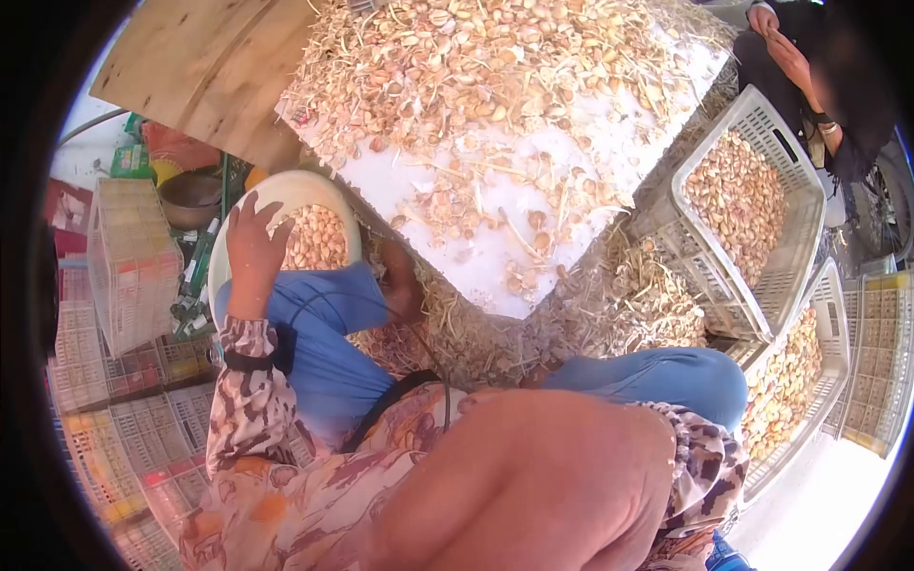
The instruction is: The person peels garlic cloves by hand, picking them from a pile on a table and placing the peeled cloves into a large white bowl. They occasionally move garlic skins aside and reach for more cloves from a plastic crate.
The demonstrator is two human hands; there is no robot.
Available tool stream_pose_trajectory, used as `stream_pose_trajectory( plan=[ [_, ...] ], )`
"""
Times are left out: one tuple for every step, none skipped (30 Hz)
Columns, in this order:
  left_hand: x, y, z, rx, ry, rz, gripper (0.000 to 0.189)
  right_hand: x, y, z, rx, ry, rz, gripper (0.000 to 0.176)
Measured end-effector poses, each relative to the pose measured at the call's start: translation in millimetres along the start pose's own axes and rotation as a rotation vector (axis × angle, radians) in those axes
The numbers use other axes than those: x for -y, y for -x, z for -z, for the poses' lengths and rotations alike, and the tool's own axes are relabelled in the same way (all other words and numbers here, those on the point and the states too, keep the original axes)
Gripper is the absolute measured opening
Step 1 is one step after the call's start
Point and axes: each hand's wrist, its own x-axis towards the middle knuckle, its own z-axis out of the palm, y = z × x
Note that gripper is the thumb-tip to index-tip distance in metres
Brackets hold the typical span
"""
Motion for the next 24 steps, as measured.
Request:
stream_pose_trajectory(
  plan=[
    [-19.5, -3.5, -1.2, -0.019, 0.083, -0.073, 0.033, -3.7, -4.0, -4.0, -0.115, -0.066, 0.158, 0.025],
    [-41.8, -7.9, -6.3, -0.034, 0.168, -0.153, 0.034, 2.3, -6.8, -5.0, -0.132, -0.103, 0.060, 0.025],
    [-69.3, -9.7, -17.2, 0.089, 0.370, -0.142, 0.036, 3.6, -8.9, 5.2, -0.125, -0.101, 0.060, 0.025],
    [-96.8, -12.2, -29.8, 0.213, 0.575, -0.133, 0.038, 4.5, -13.8, 23.0, 0.158, -0.122, 0.040, 0.017],
    [-103.4, -15.2, -65.1, 0.161, 0.524, -0.335, 0.043, 5.3, -17.9, 32.7, 0.445, -0.137, 0.014, 0.011],
    [-118.5, -13.0, -87.5, 0.192, 0.550, -0.414, 0.046, 3.0, -13.6, 19.9, 0.448, -0.130, 0.008, 0.011],
    [-137.3, -9.2, -102.3, 0.230, 0.580, -0.492, 0.048, -1.7, -3.8, -4.1, 0.154, -0.021, 0.140, 0.014],
    [-155.2, -1.1, -107.7, 0.246, 0.519, -0.599, 0.049, -3.5, 1.1, -16.8, -0.139, 0.087, 0.270, 0.020],
    [-169.8, 8.0, -111.1, 0.263, 0.449, -0.714, 0.050, 5.2, -0.4, -8.0, -0.139, 0.095, 0.274, 0.020],
    [-181.9, 18.7, -108.1, 0.277, 0.512, -0.759, 0.045, 21.6, -2.3, 8.9, 0.046, 0.107, 0.124, 0.016],
    [-185.6, 11.1, -96.1, 0.281, 0.513, -0.765, 0.045, 36.6, -5.8, 26.0, 0.234, 0.119, -0.029, 0.016],
    [-188.4, -1.4, -79.2, 0.310, 0.612, -0.777, 0.041, 47.0, -13.1, 41.3, 0.291, 0.218, -0.054, 0.013],
    [-187.1, -12.9, -69.8, 0.345, 0.715, -0.784, 0.037, 54.9, -14.2, 51.2, 0.340, 0.315, -0.081, 0.011],
    [-178.2, -36.1, -69.9, 0.224, 0.704, -0.619, 0.030, 57.3, 1.2, 61.9, 0.091, 0.390, -0.002, 0.009],
    [-166.9, -63.5, -74.5, 0.104, 0.566, -0.480, 0.029, 57.8, 21.8, 78.3, -0.156, 0.458, 0.076, 0.017],
    [-154.7, -88.6, -86.1, -0.005, 0.398, -0.510, 0.032, 69.5, 30.2, 106.9, -0.327, 0.637, 0.038, 0.022],
    [-147.7, -103.8, -97.3, 0.066, 0.236, -0.485, 0.043, 60.6, 24.0, 112.0, -0.873, 0.762, 0.036, 0.023],
    [-144.4, -105.2, -114.4, 0.120, 0.228, -0.527, 0.044, 69.2, 34.9, 141.8, -0.964, 0.807, -0.115, 0.022],
    [-143.0, -105.3, -126.1, 0.171, 0.218, -0.572, 0.046, 77.0, 51.0, 181.9, -1.050, 0.848, -0.264, 0.021],
    [-147.2, -96.7, -127.3, 0.172, 0.221, -0.575, 0.046, 71.5, 63.5, 218.5, -0.979, 1.420, -0.394, 0.022],
    [-154.2, -78.8, -126.3, 0.168, 0.187, -0.561, 0.045, 66.1, 72.7, 241.1, -0.835, 1.988, -0.520, 0.024],
    [-158.0, -63.3, -124.3, 0.163, 0.152, -0.548, 0.044, 56.8, 72.1, 241.5, -0.795, 2.181, -0.628, 0.024],
    [-158.6, -51.4, -120.4, 0.166, 0.151, -0.553, 0.044, 43.9, 69.4, 237.1, -0.749, 2.368, -0.743, 0.024],
    [-159.4, -40.9, -115.2, 0.230, 0.260, -0.596, 0.039, 36.4, 68.9, 231.0, -0.761, 2.364, -0.744, 0.024]
  ],
)
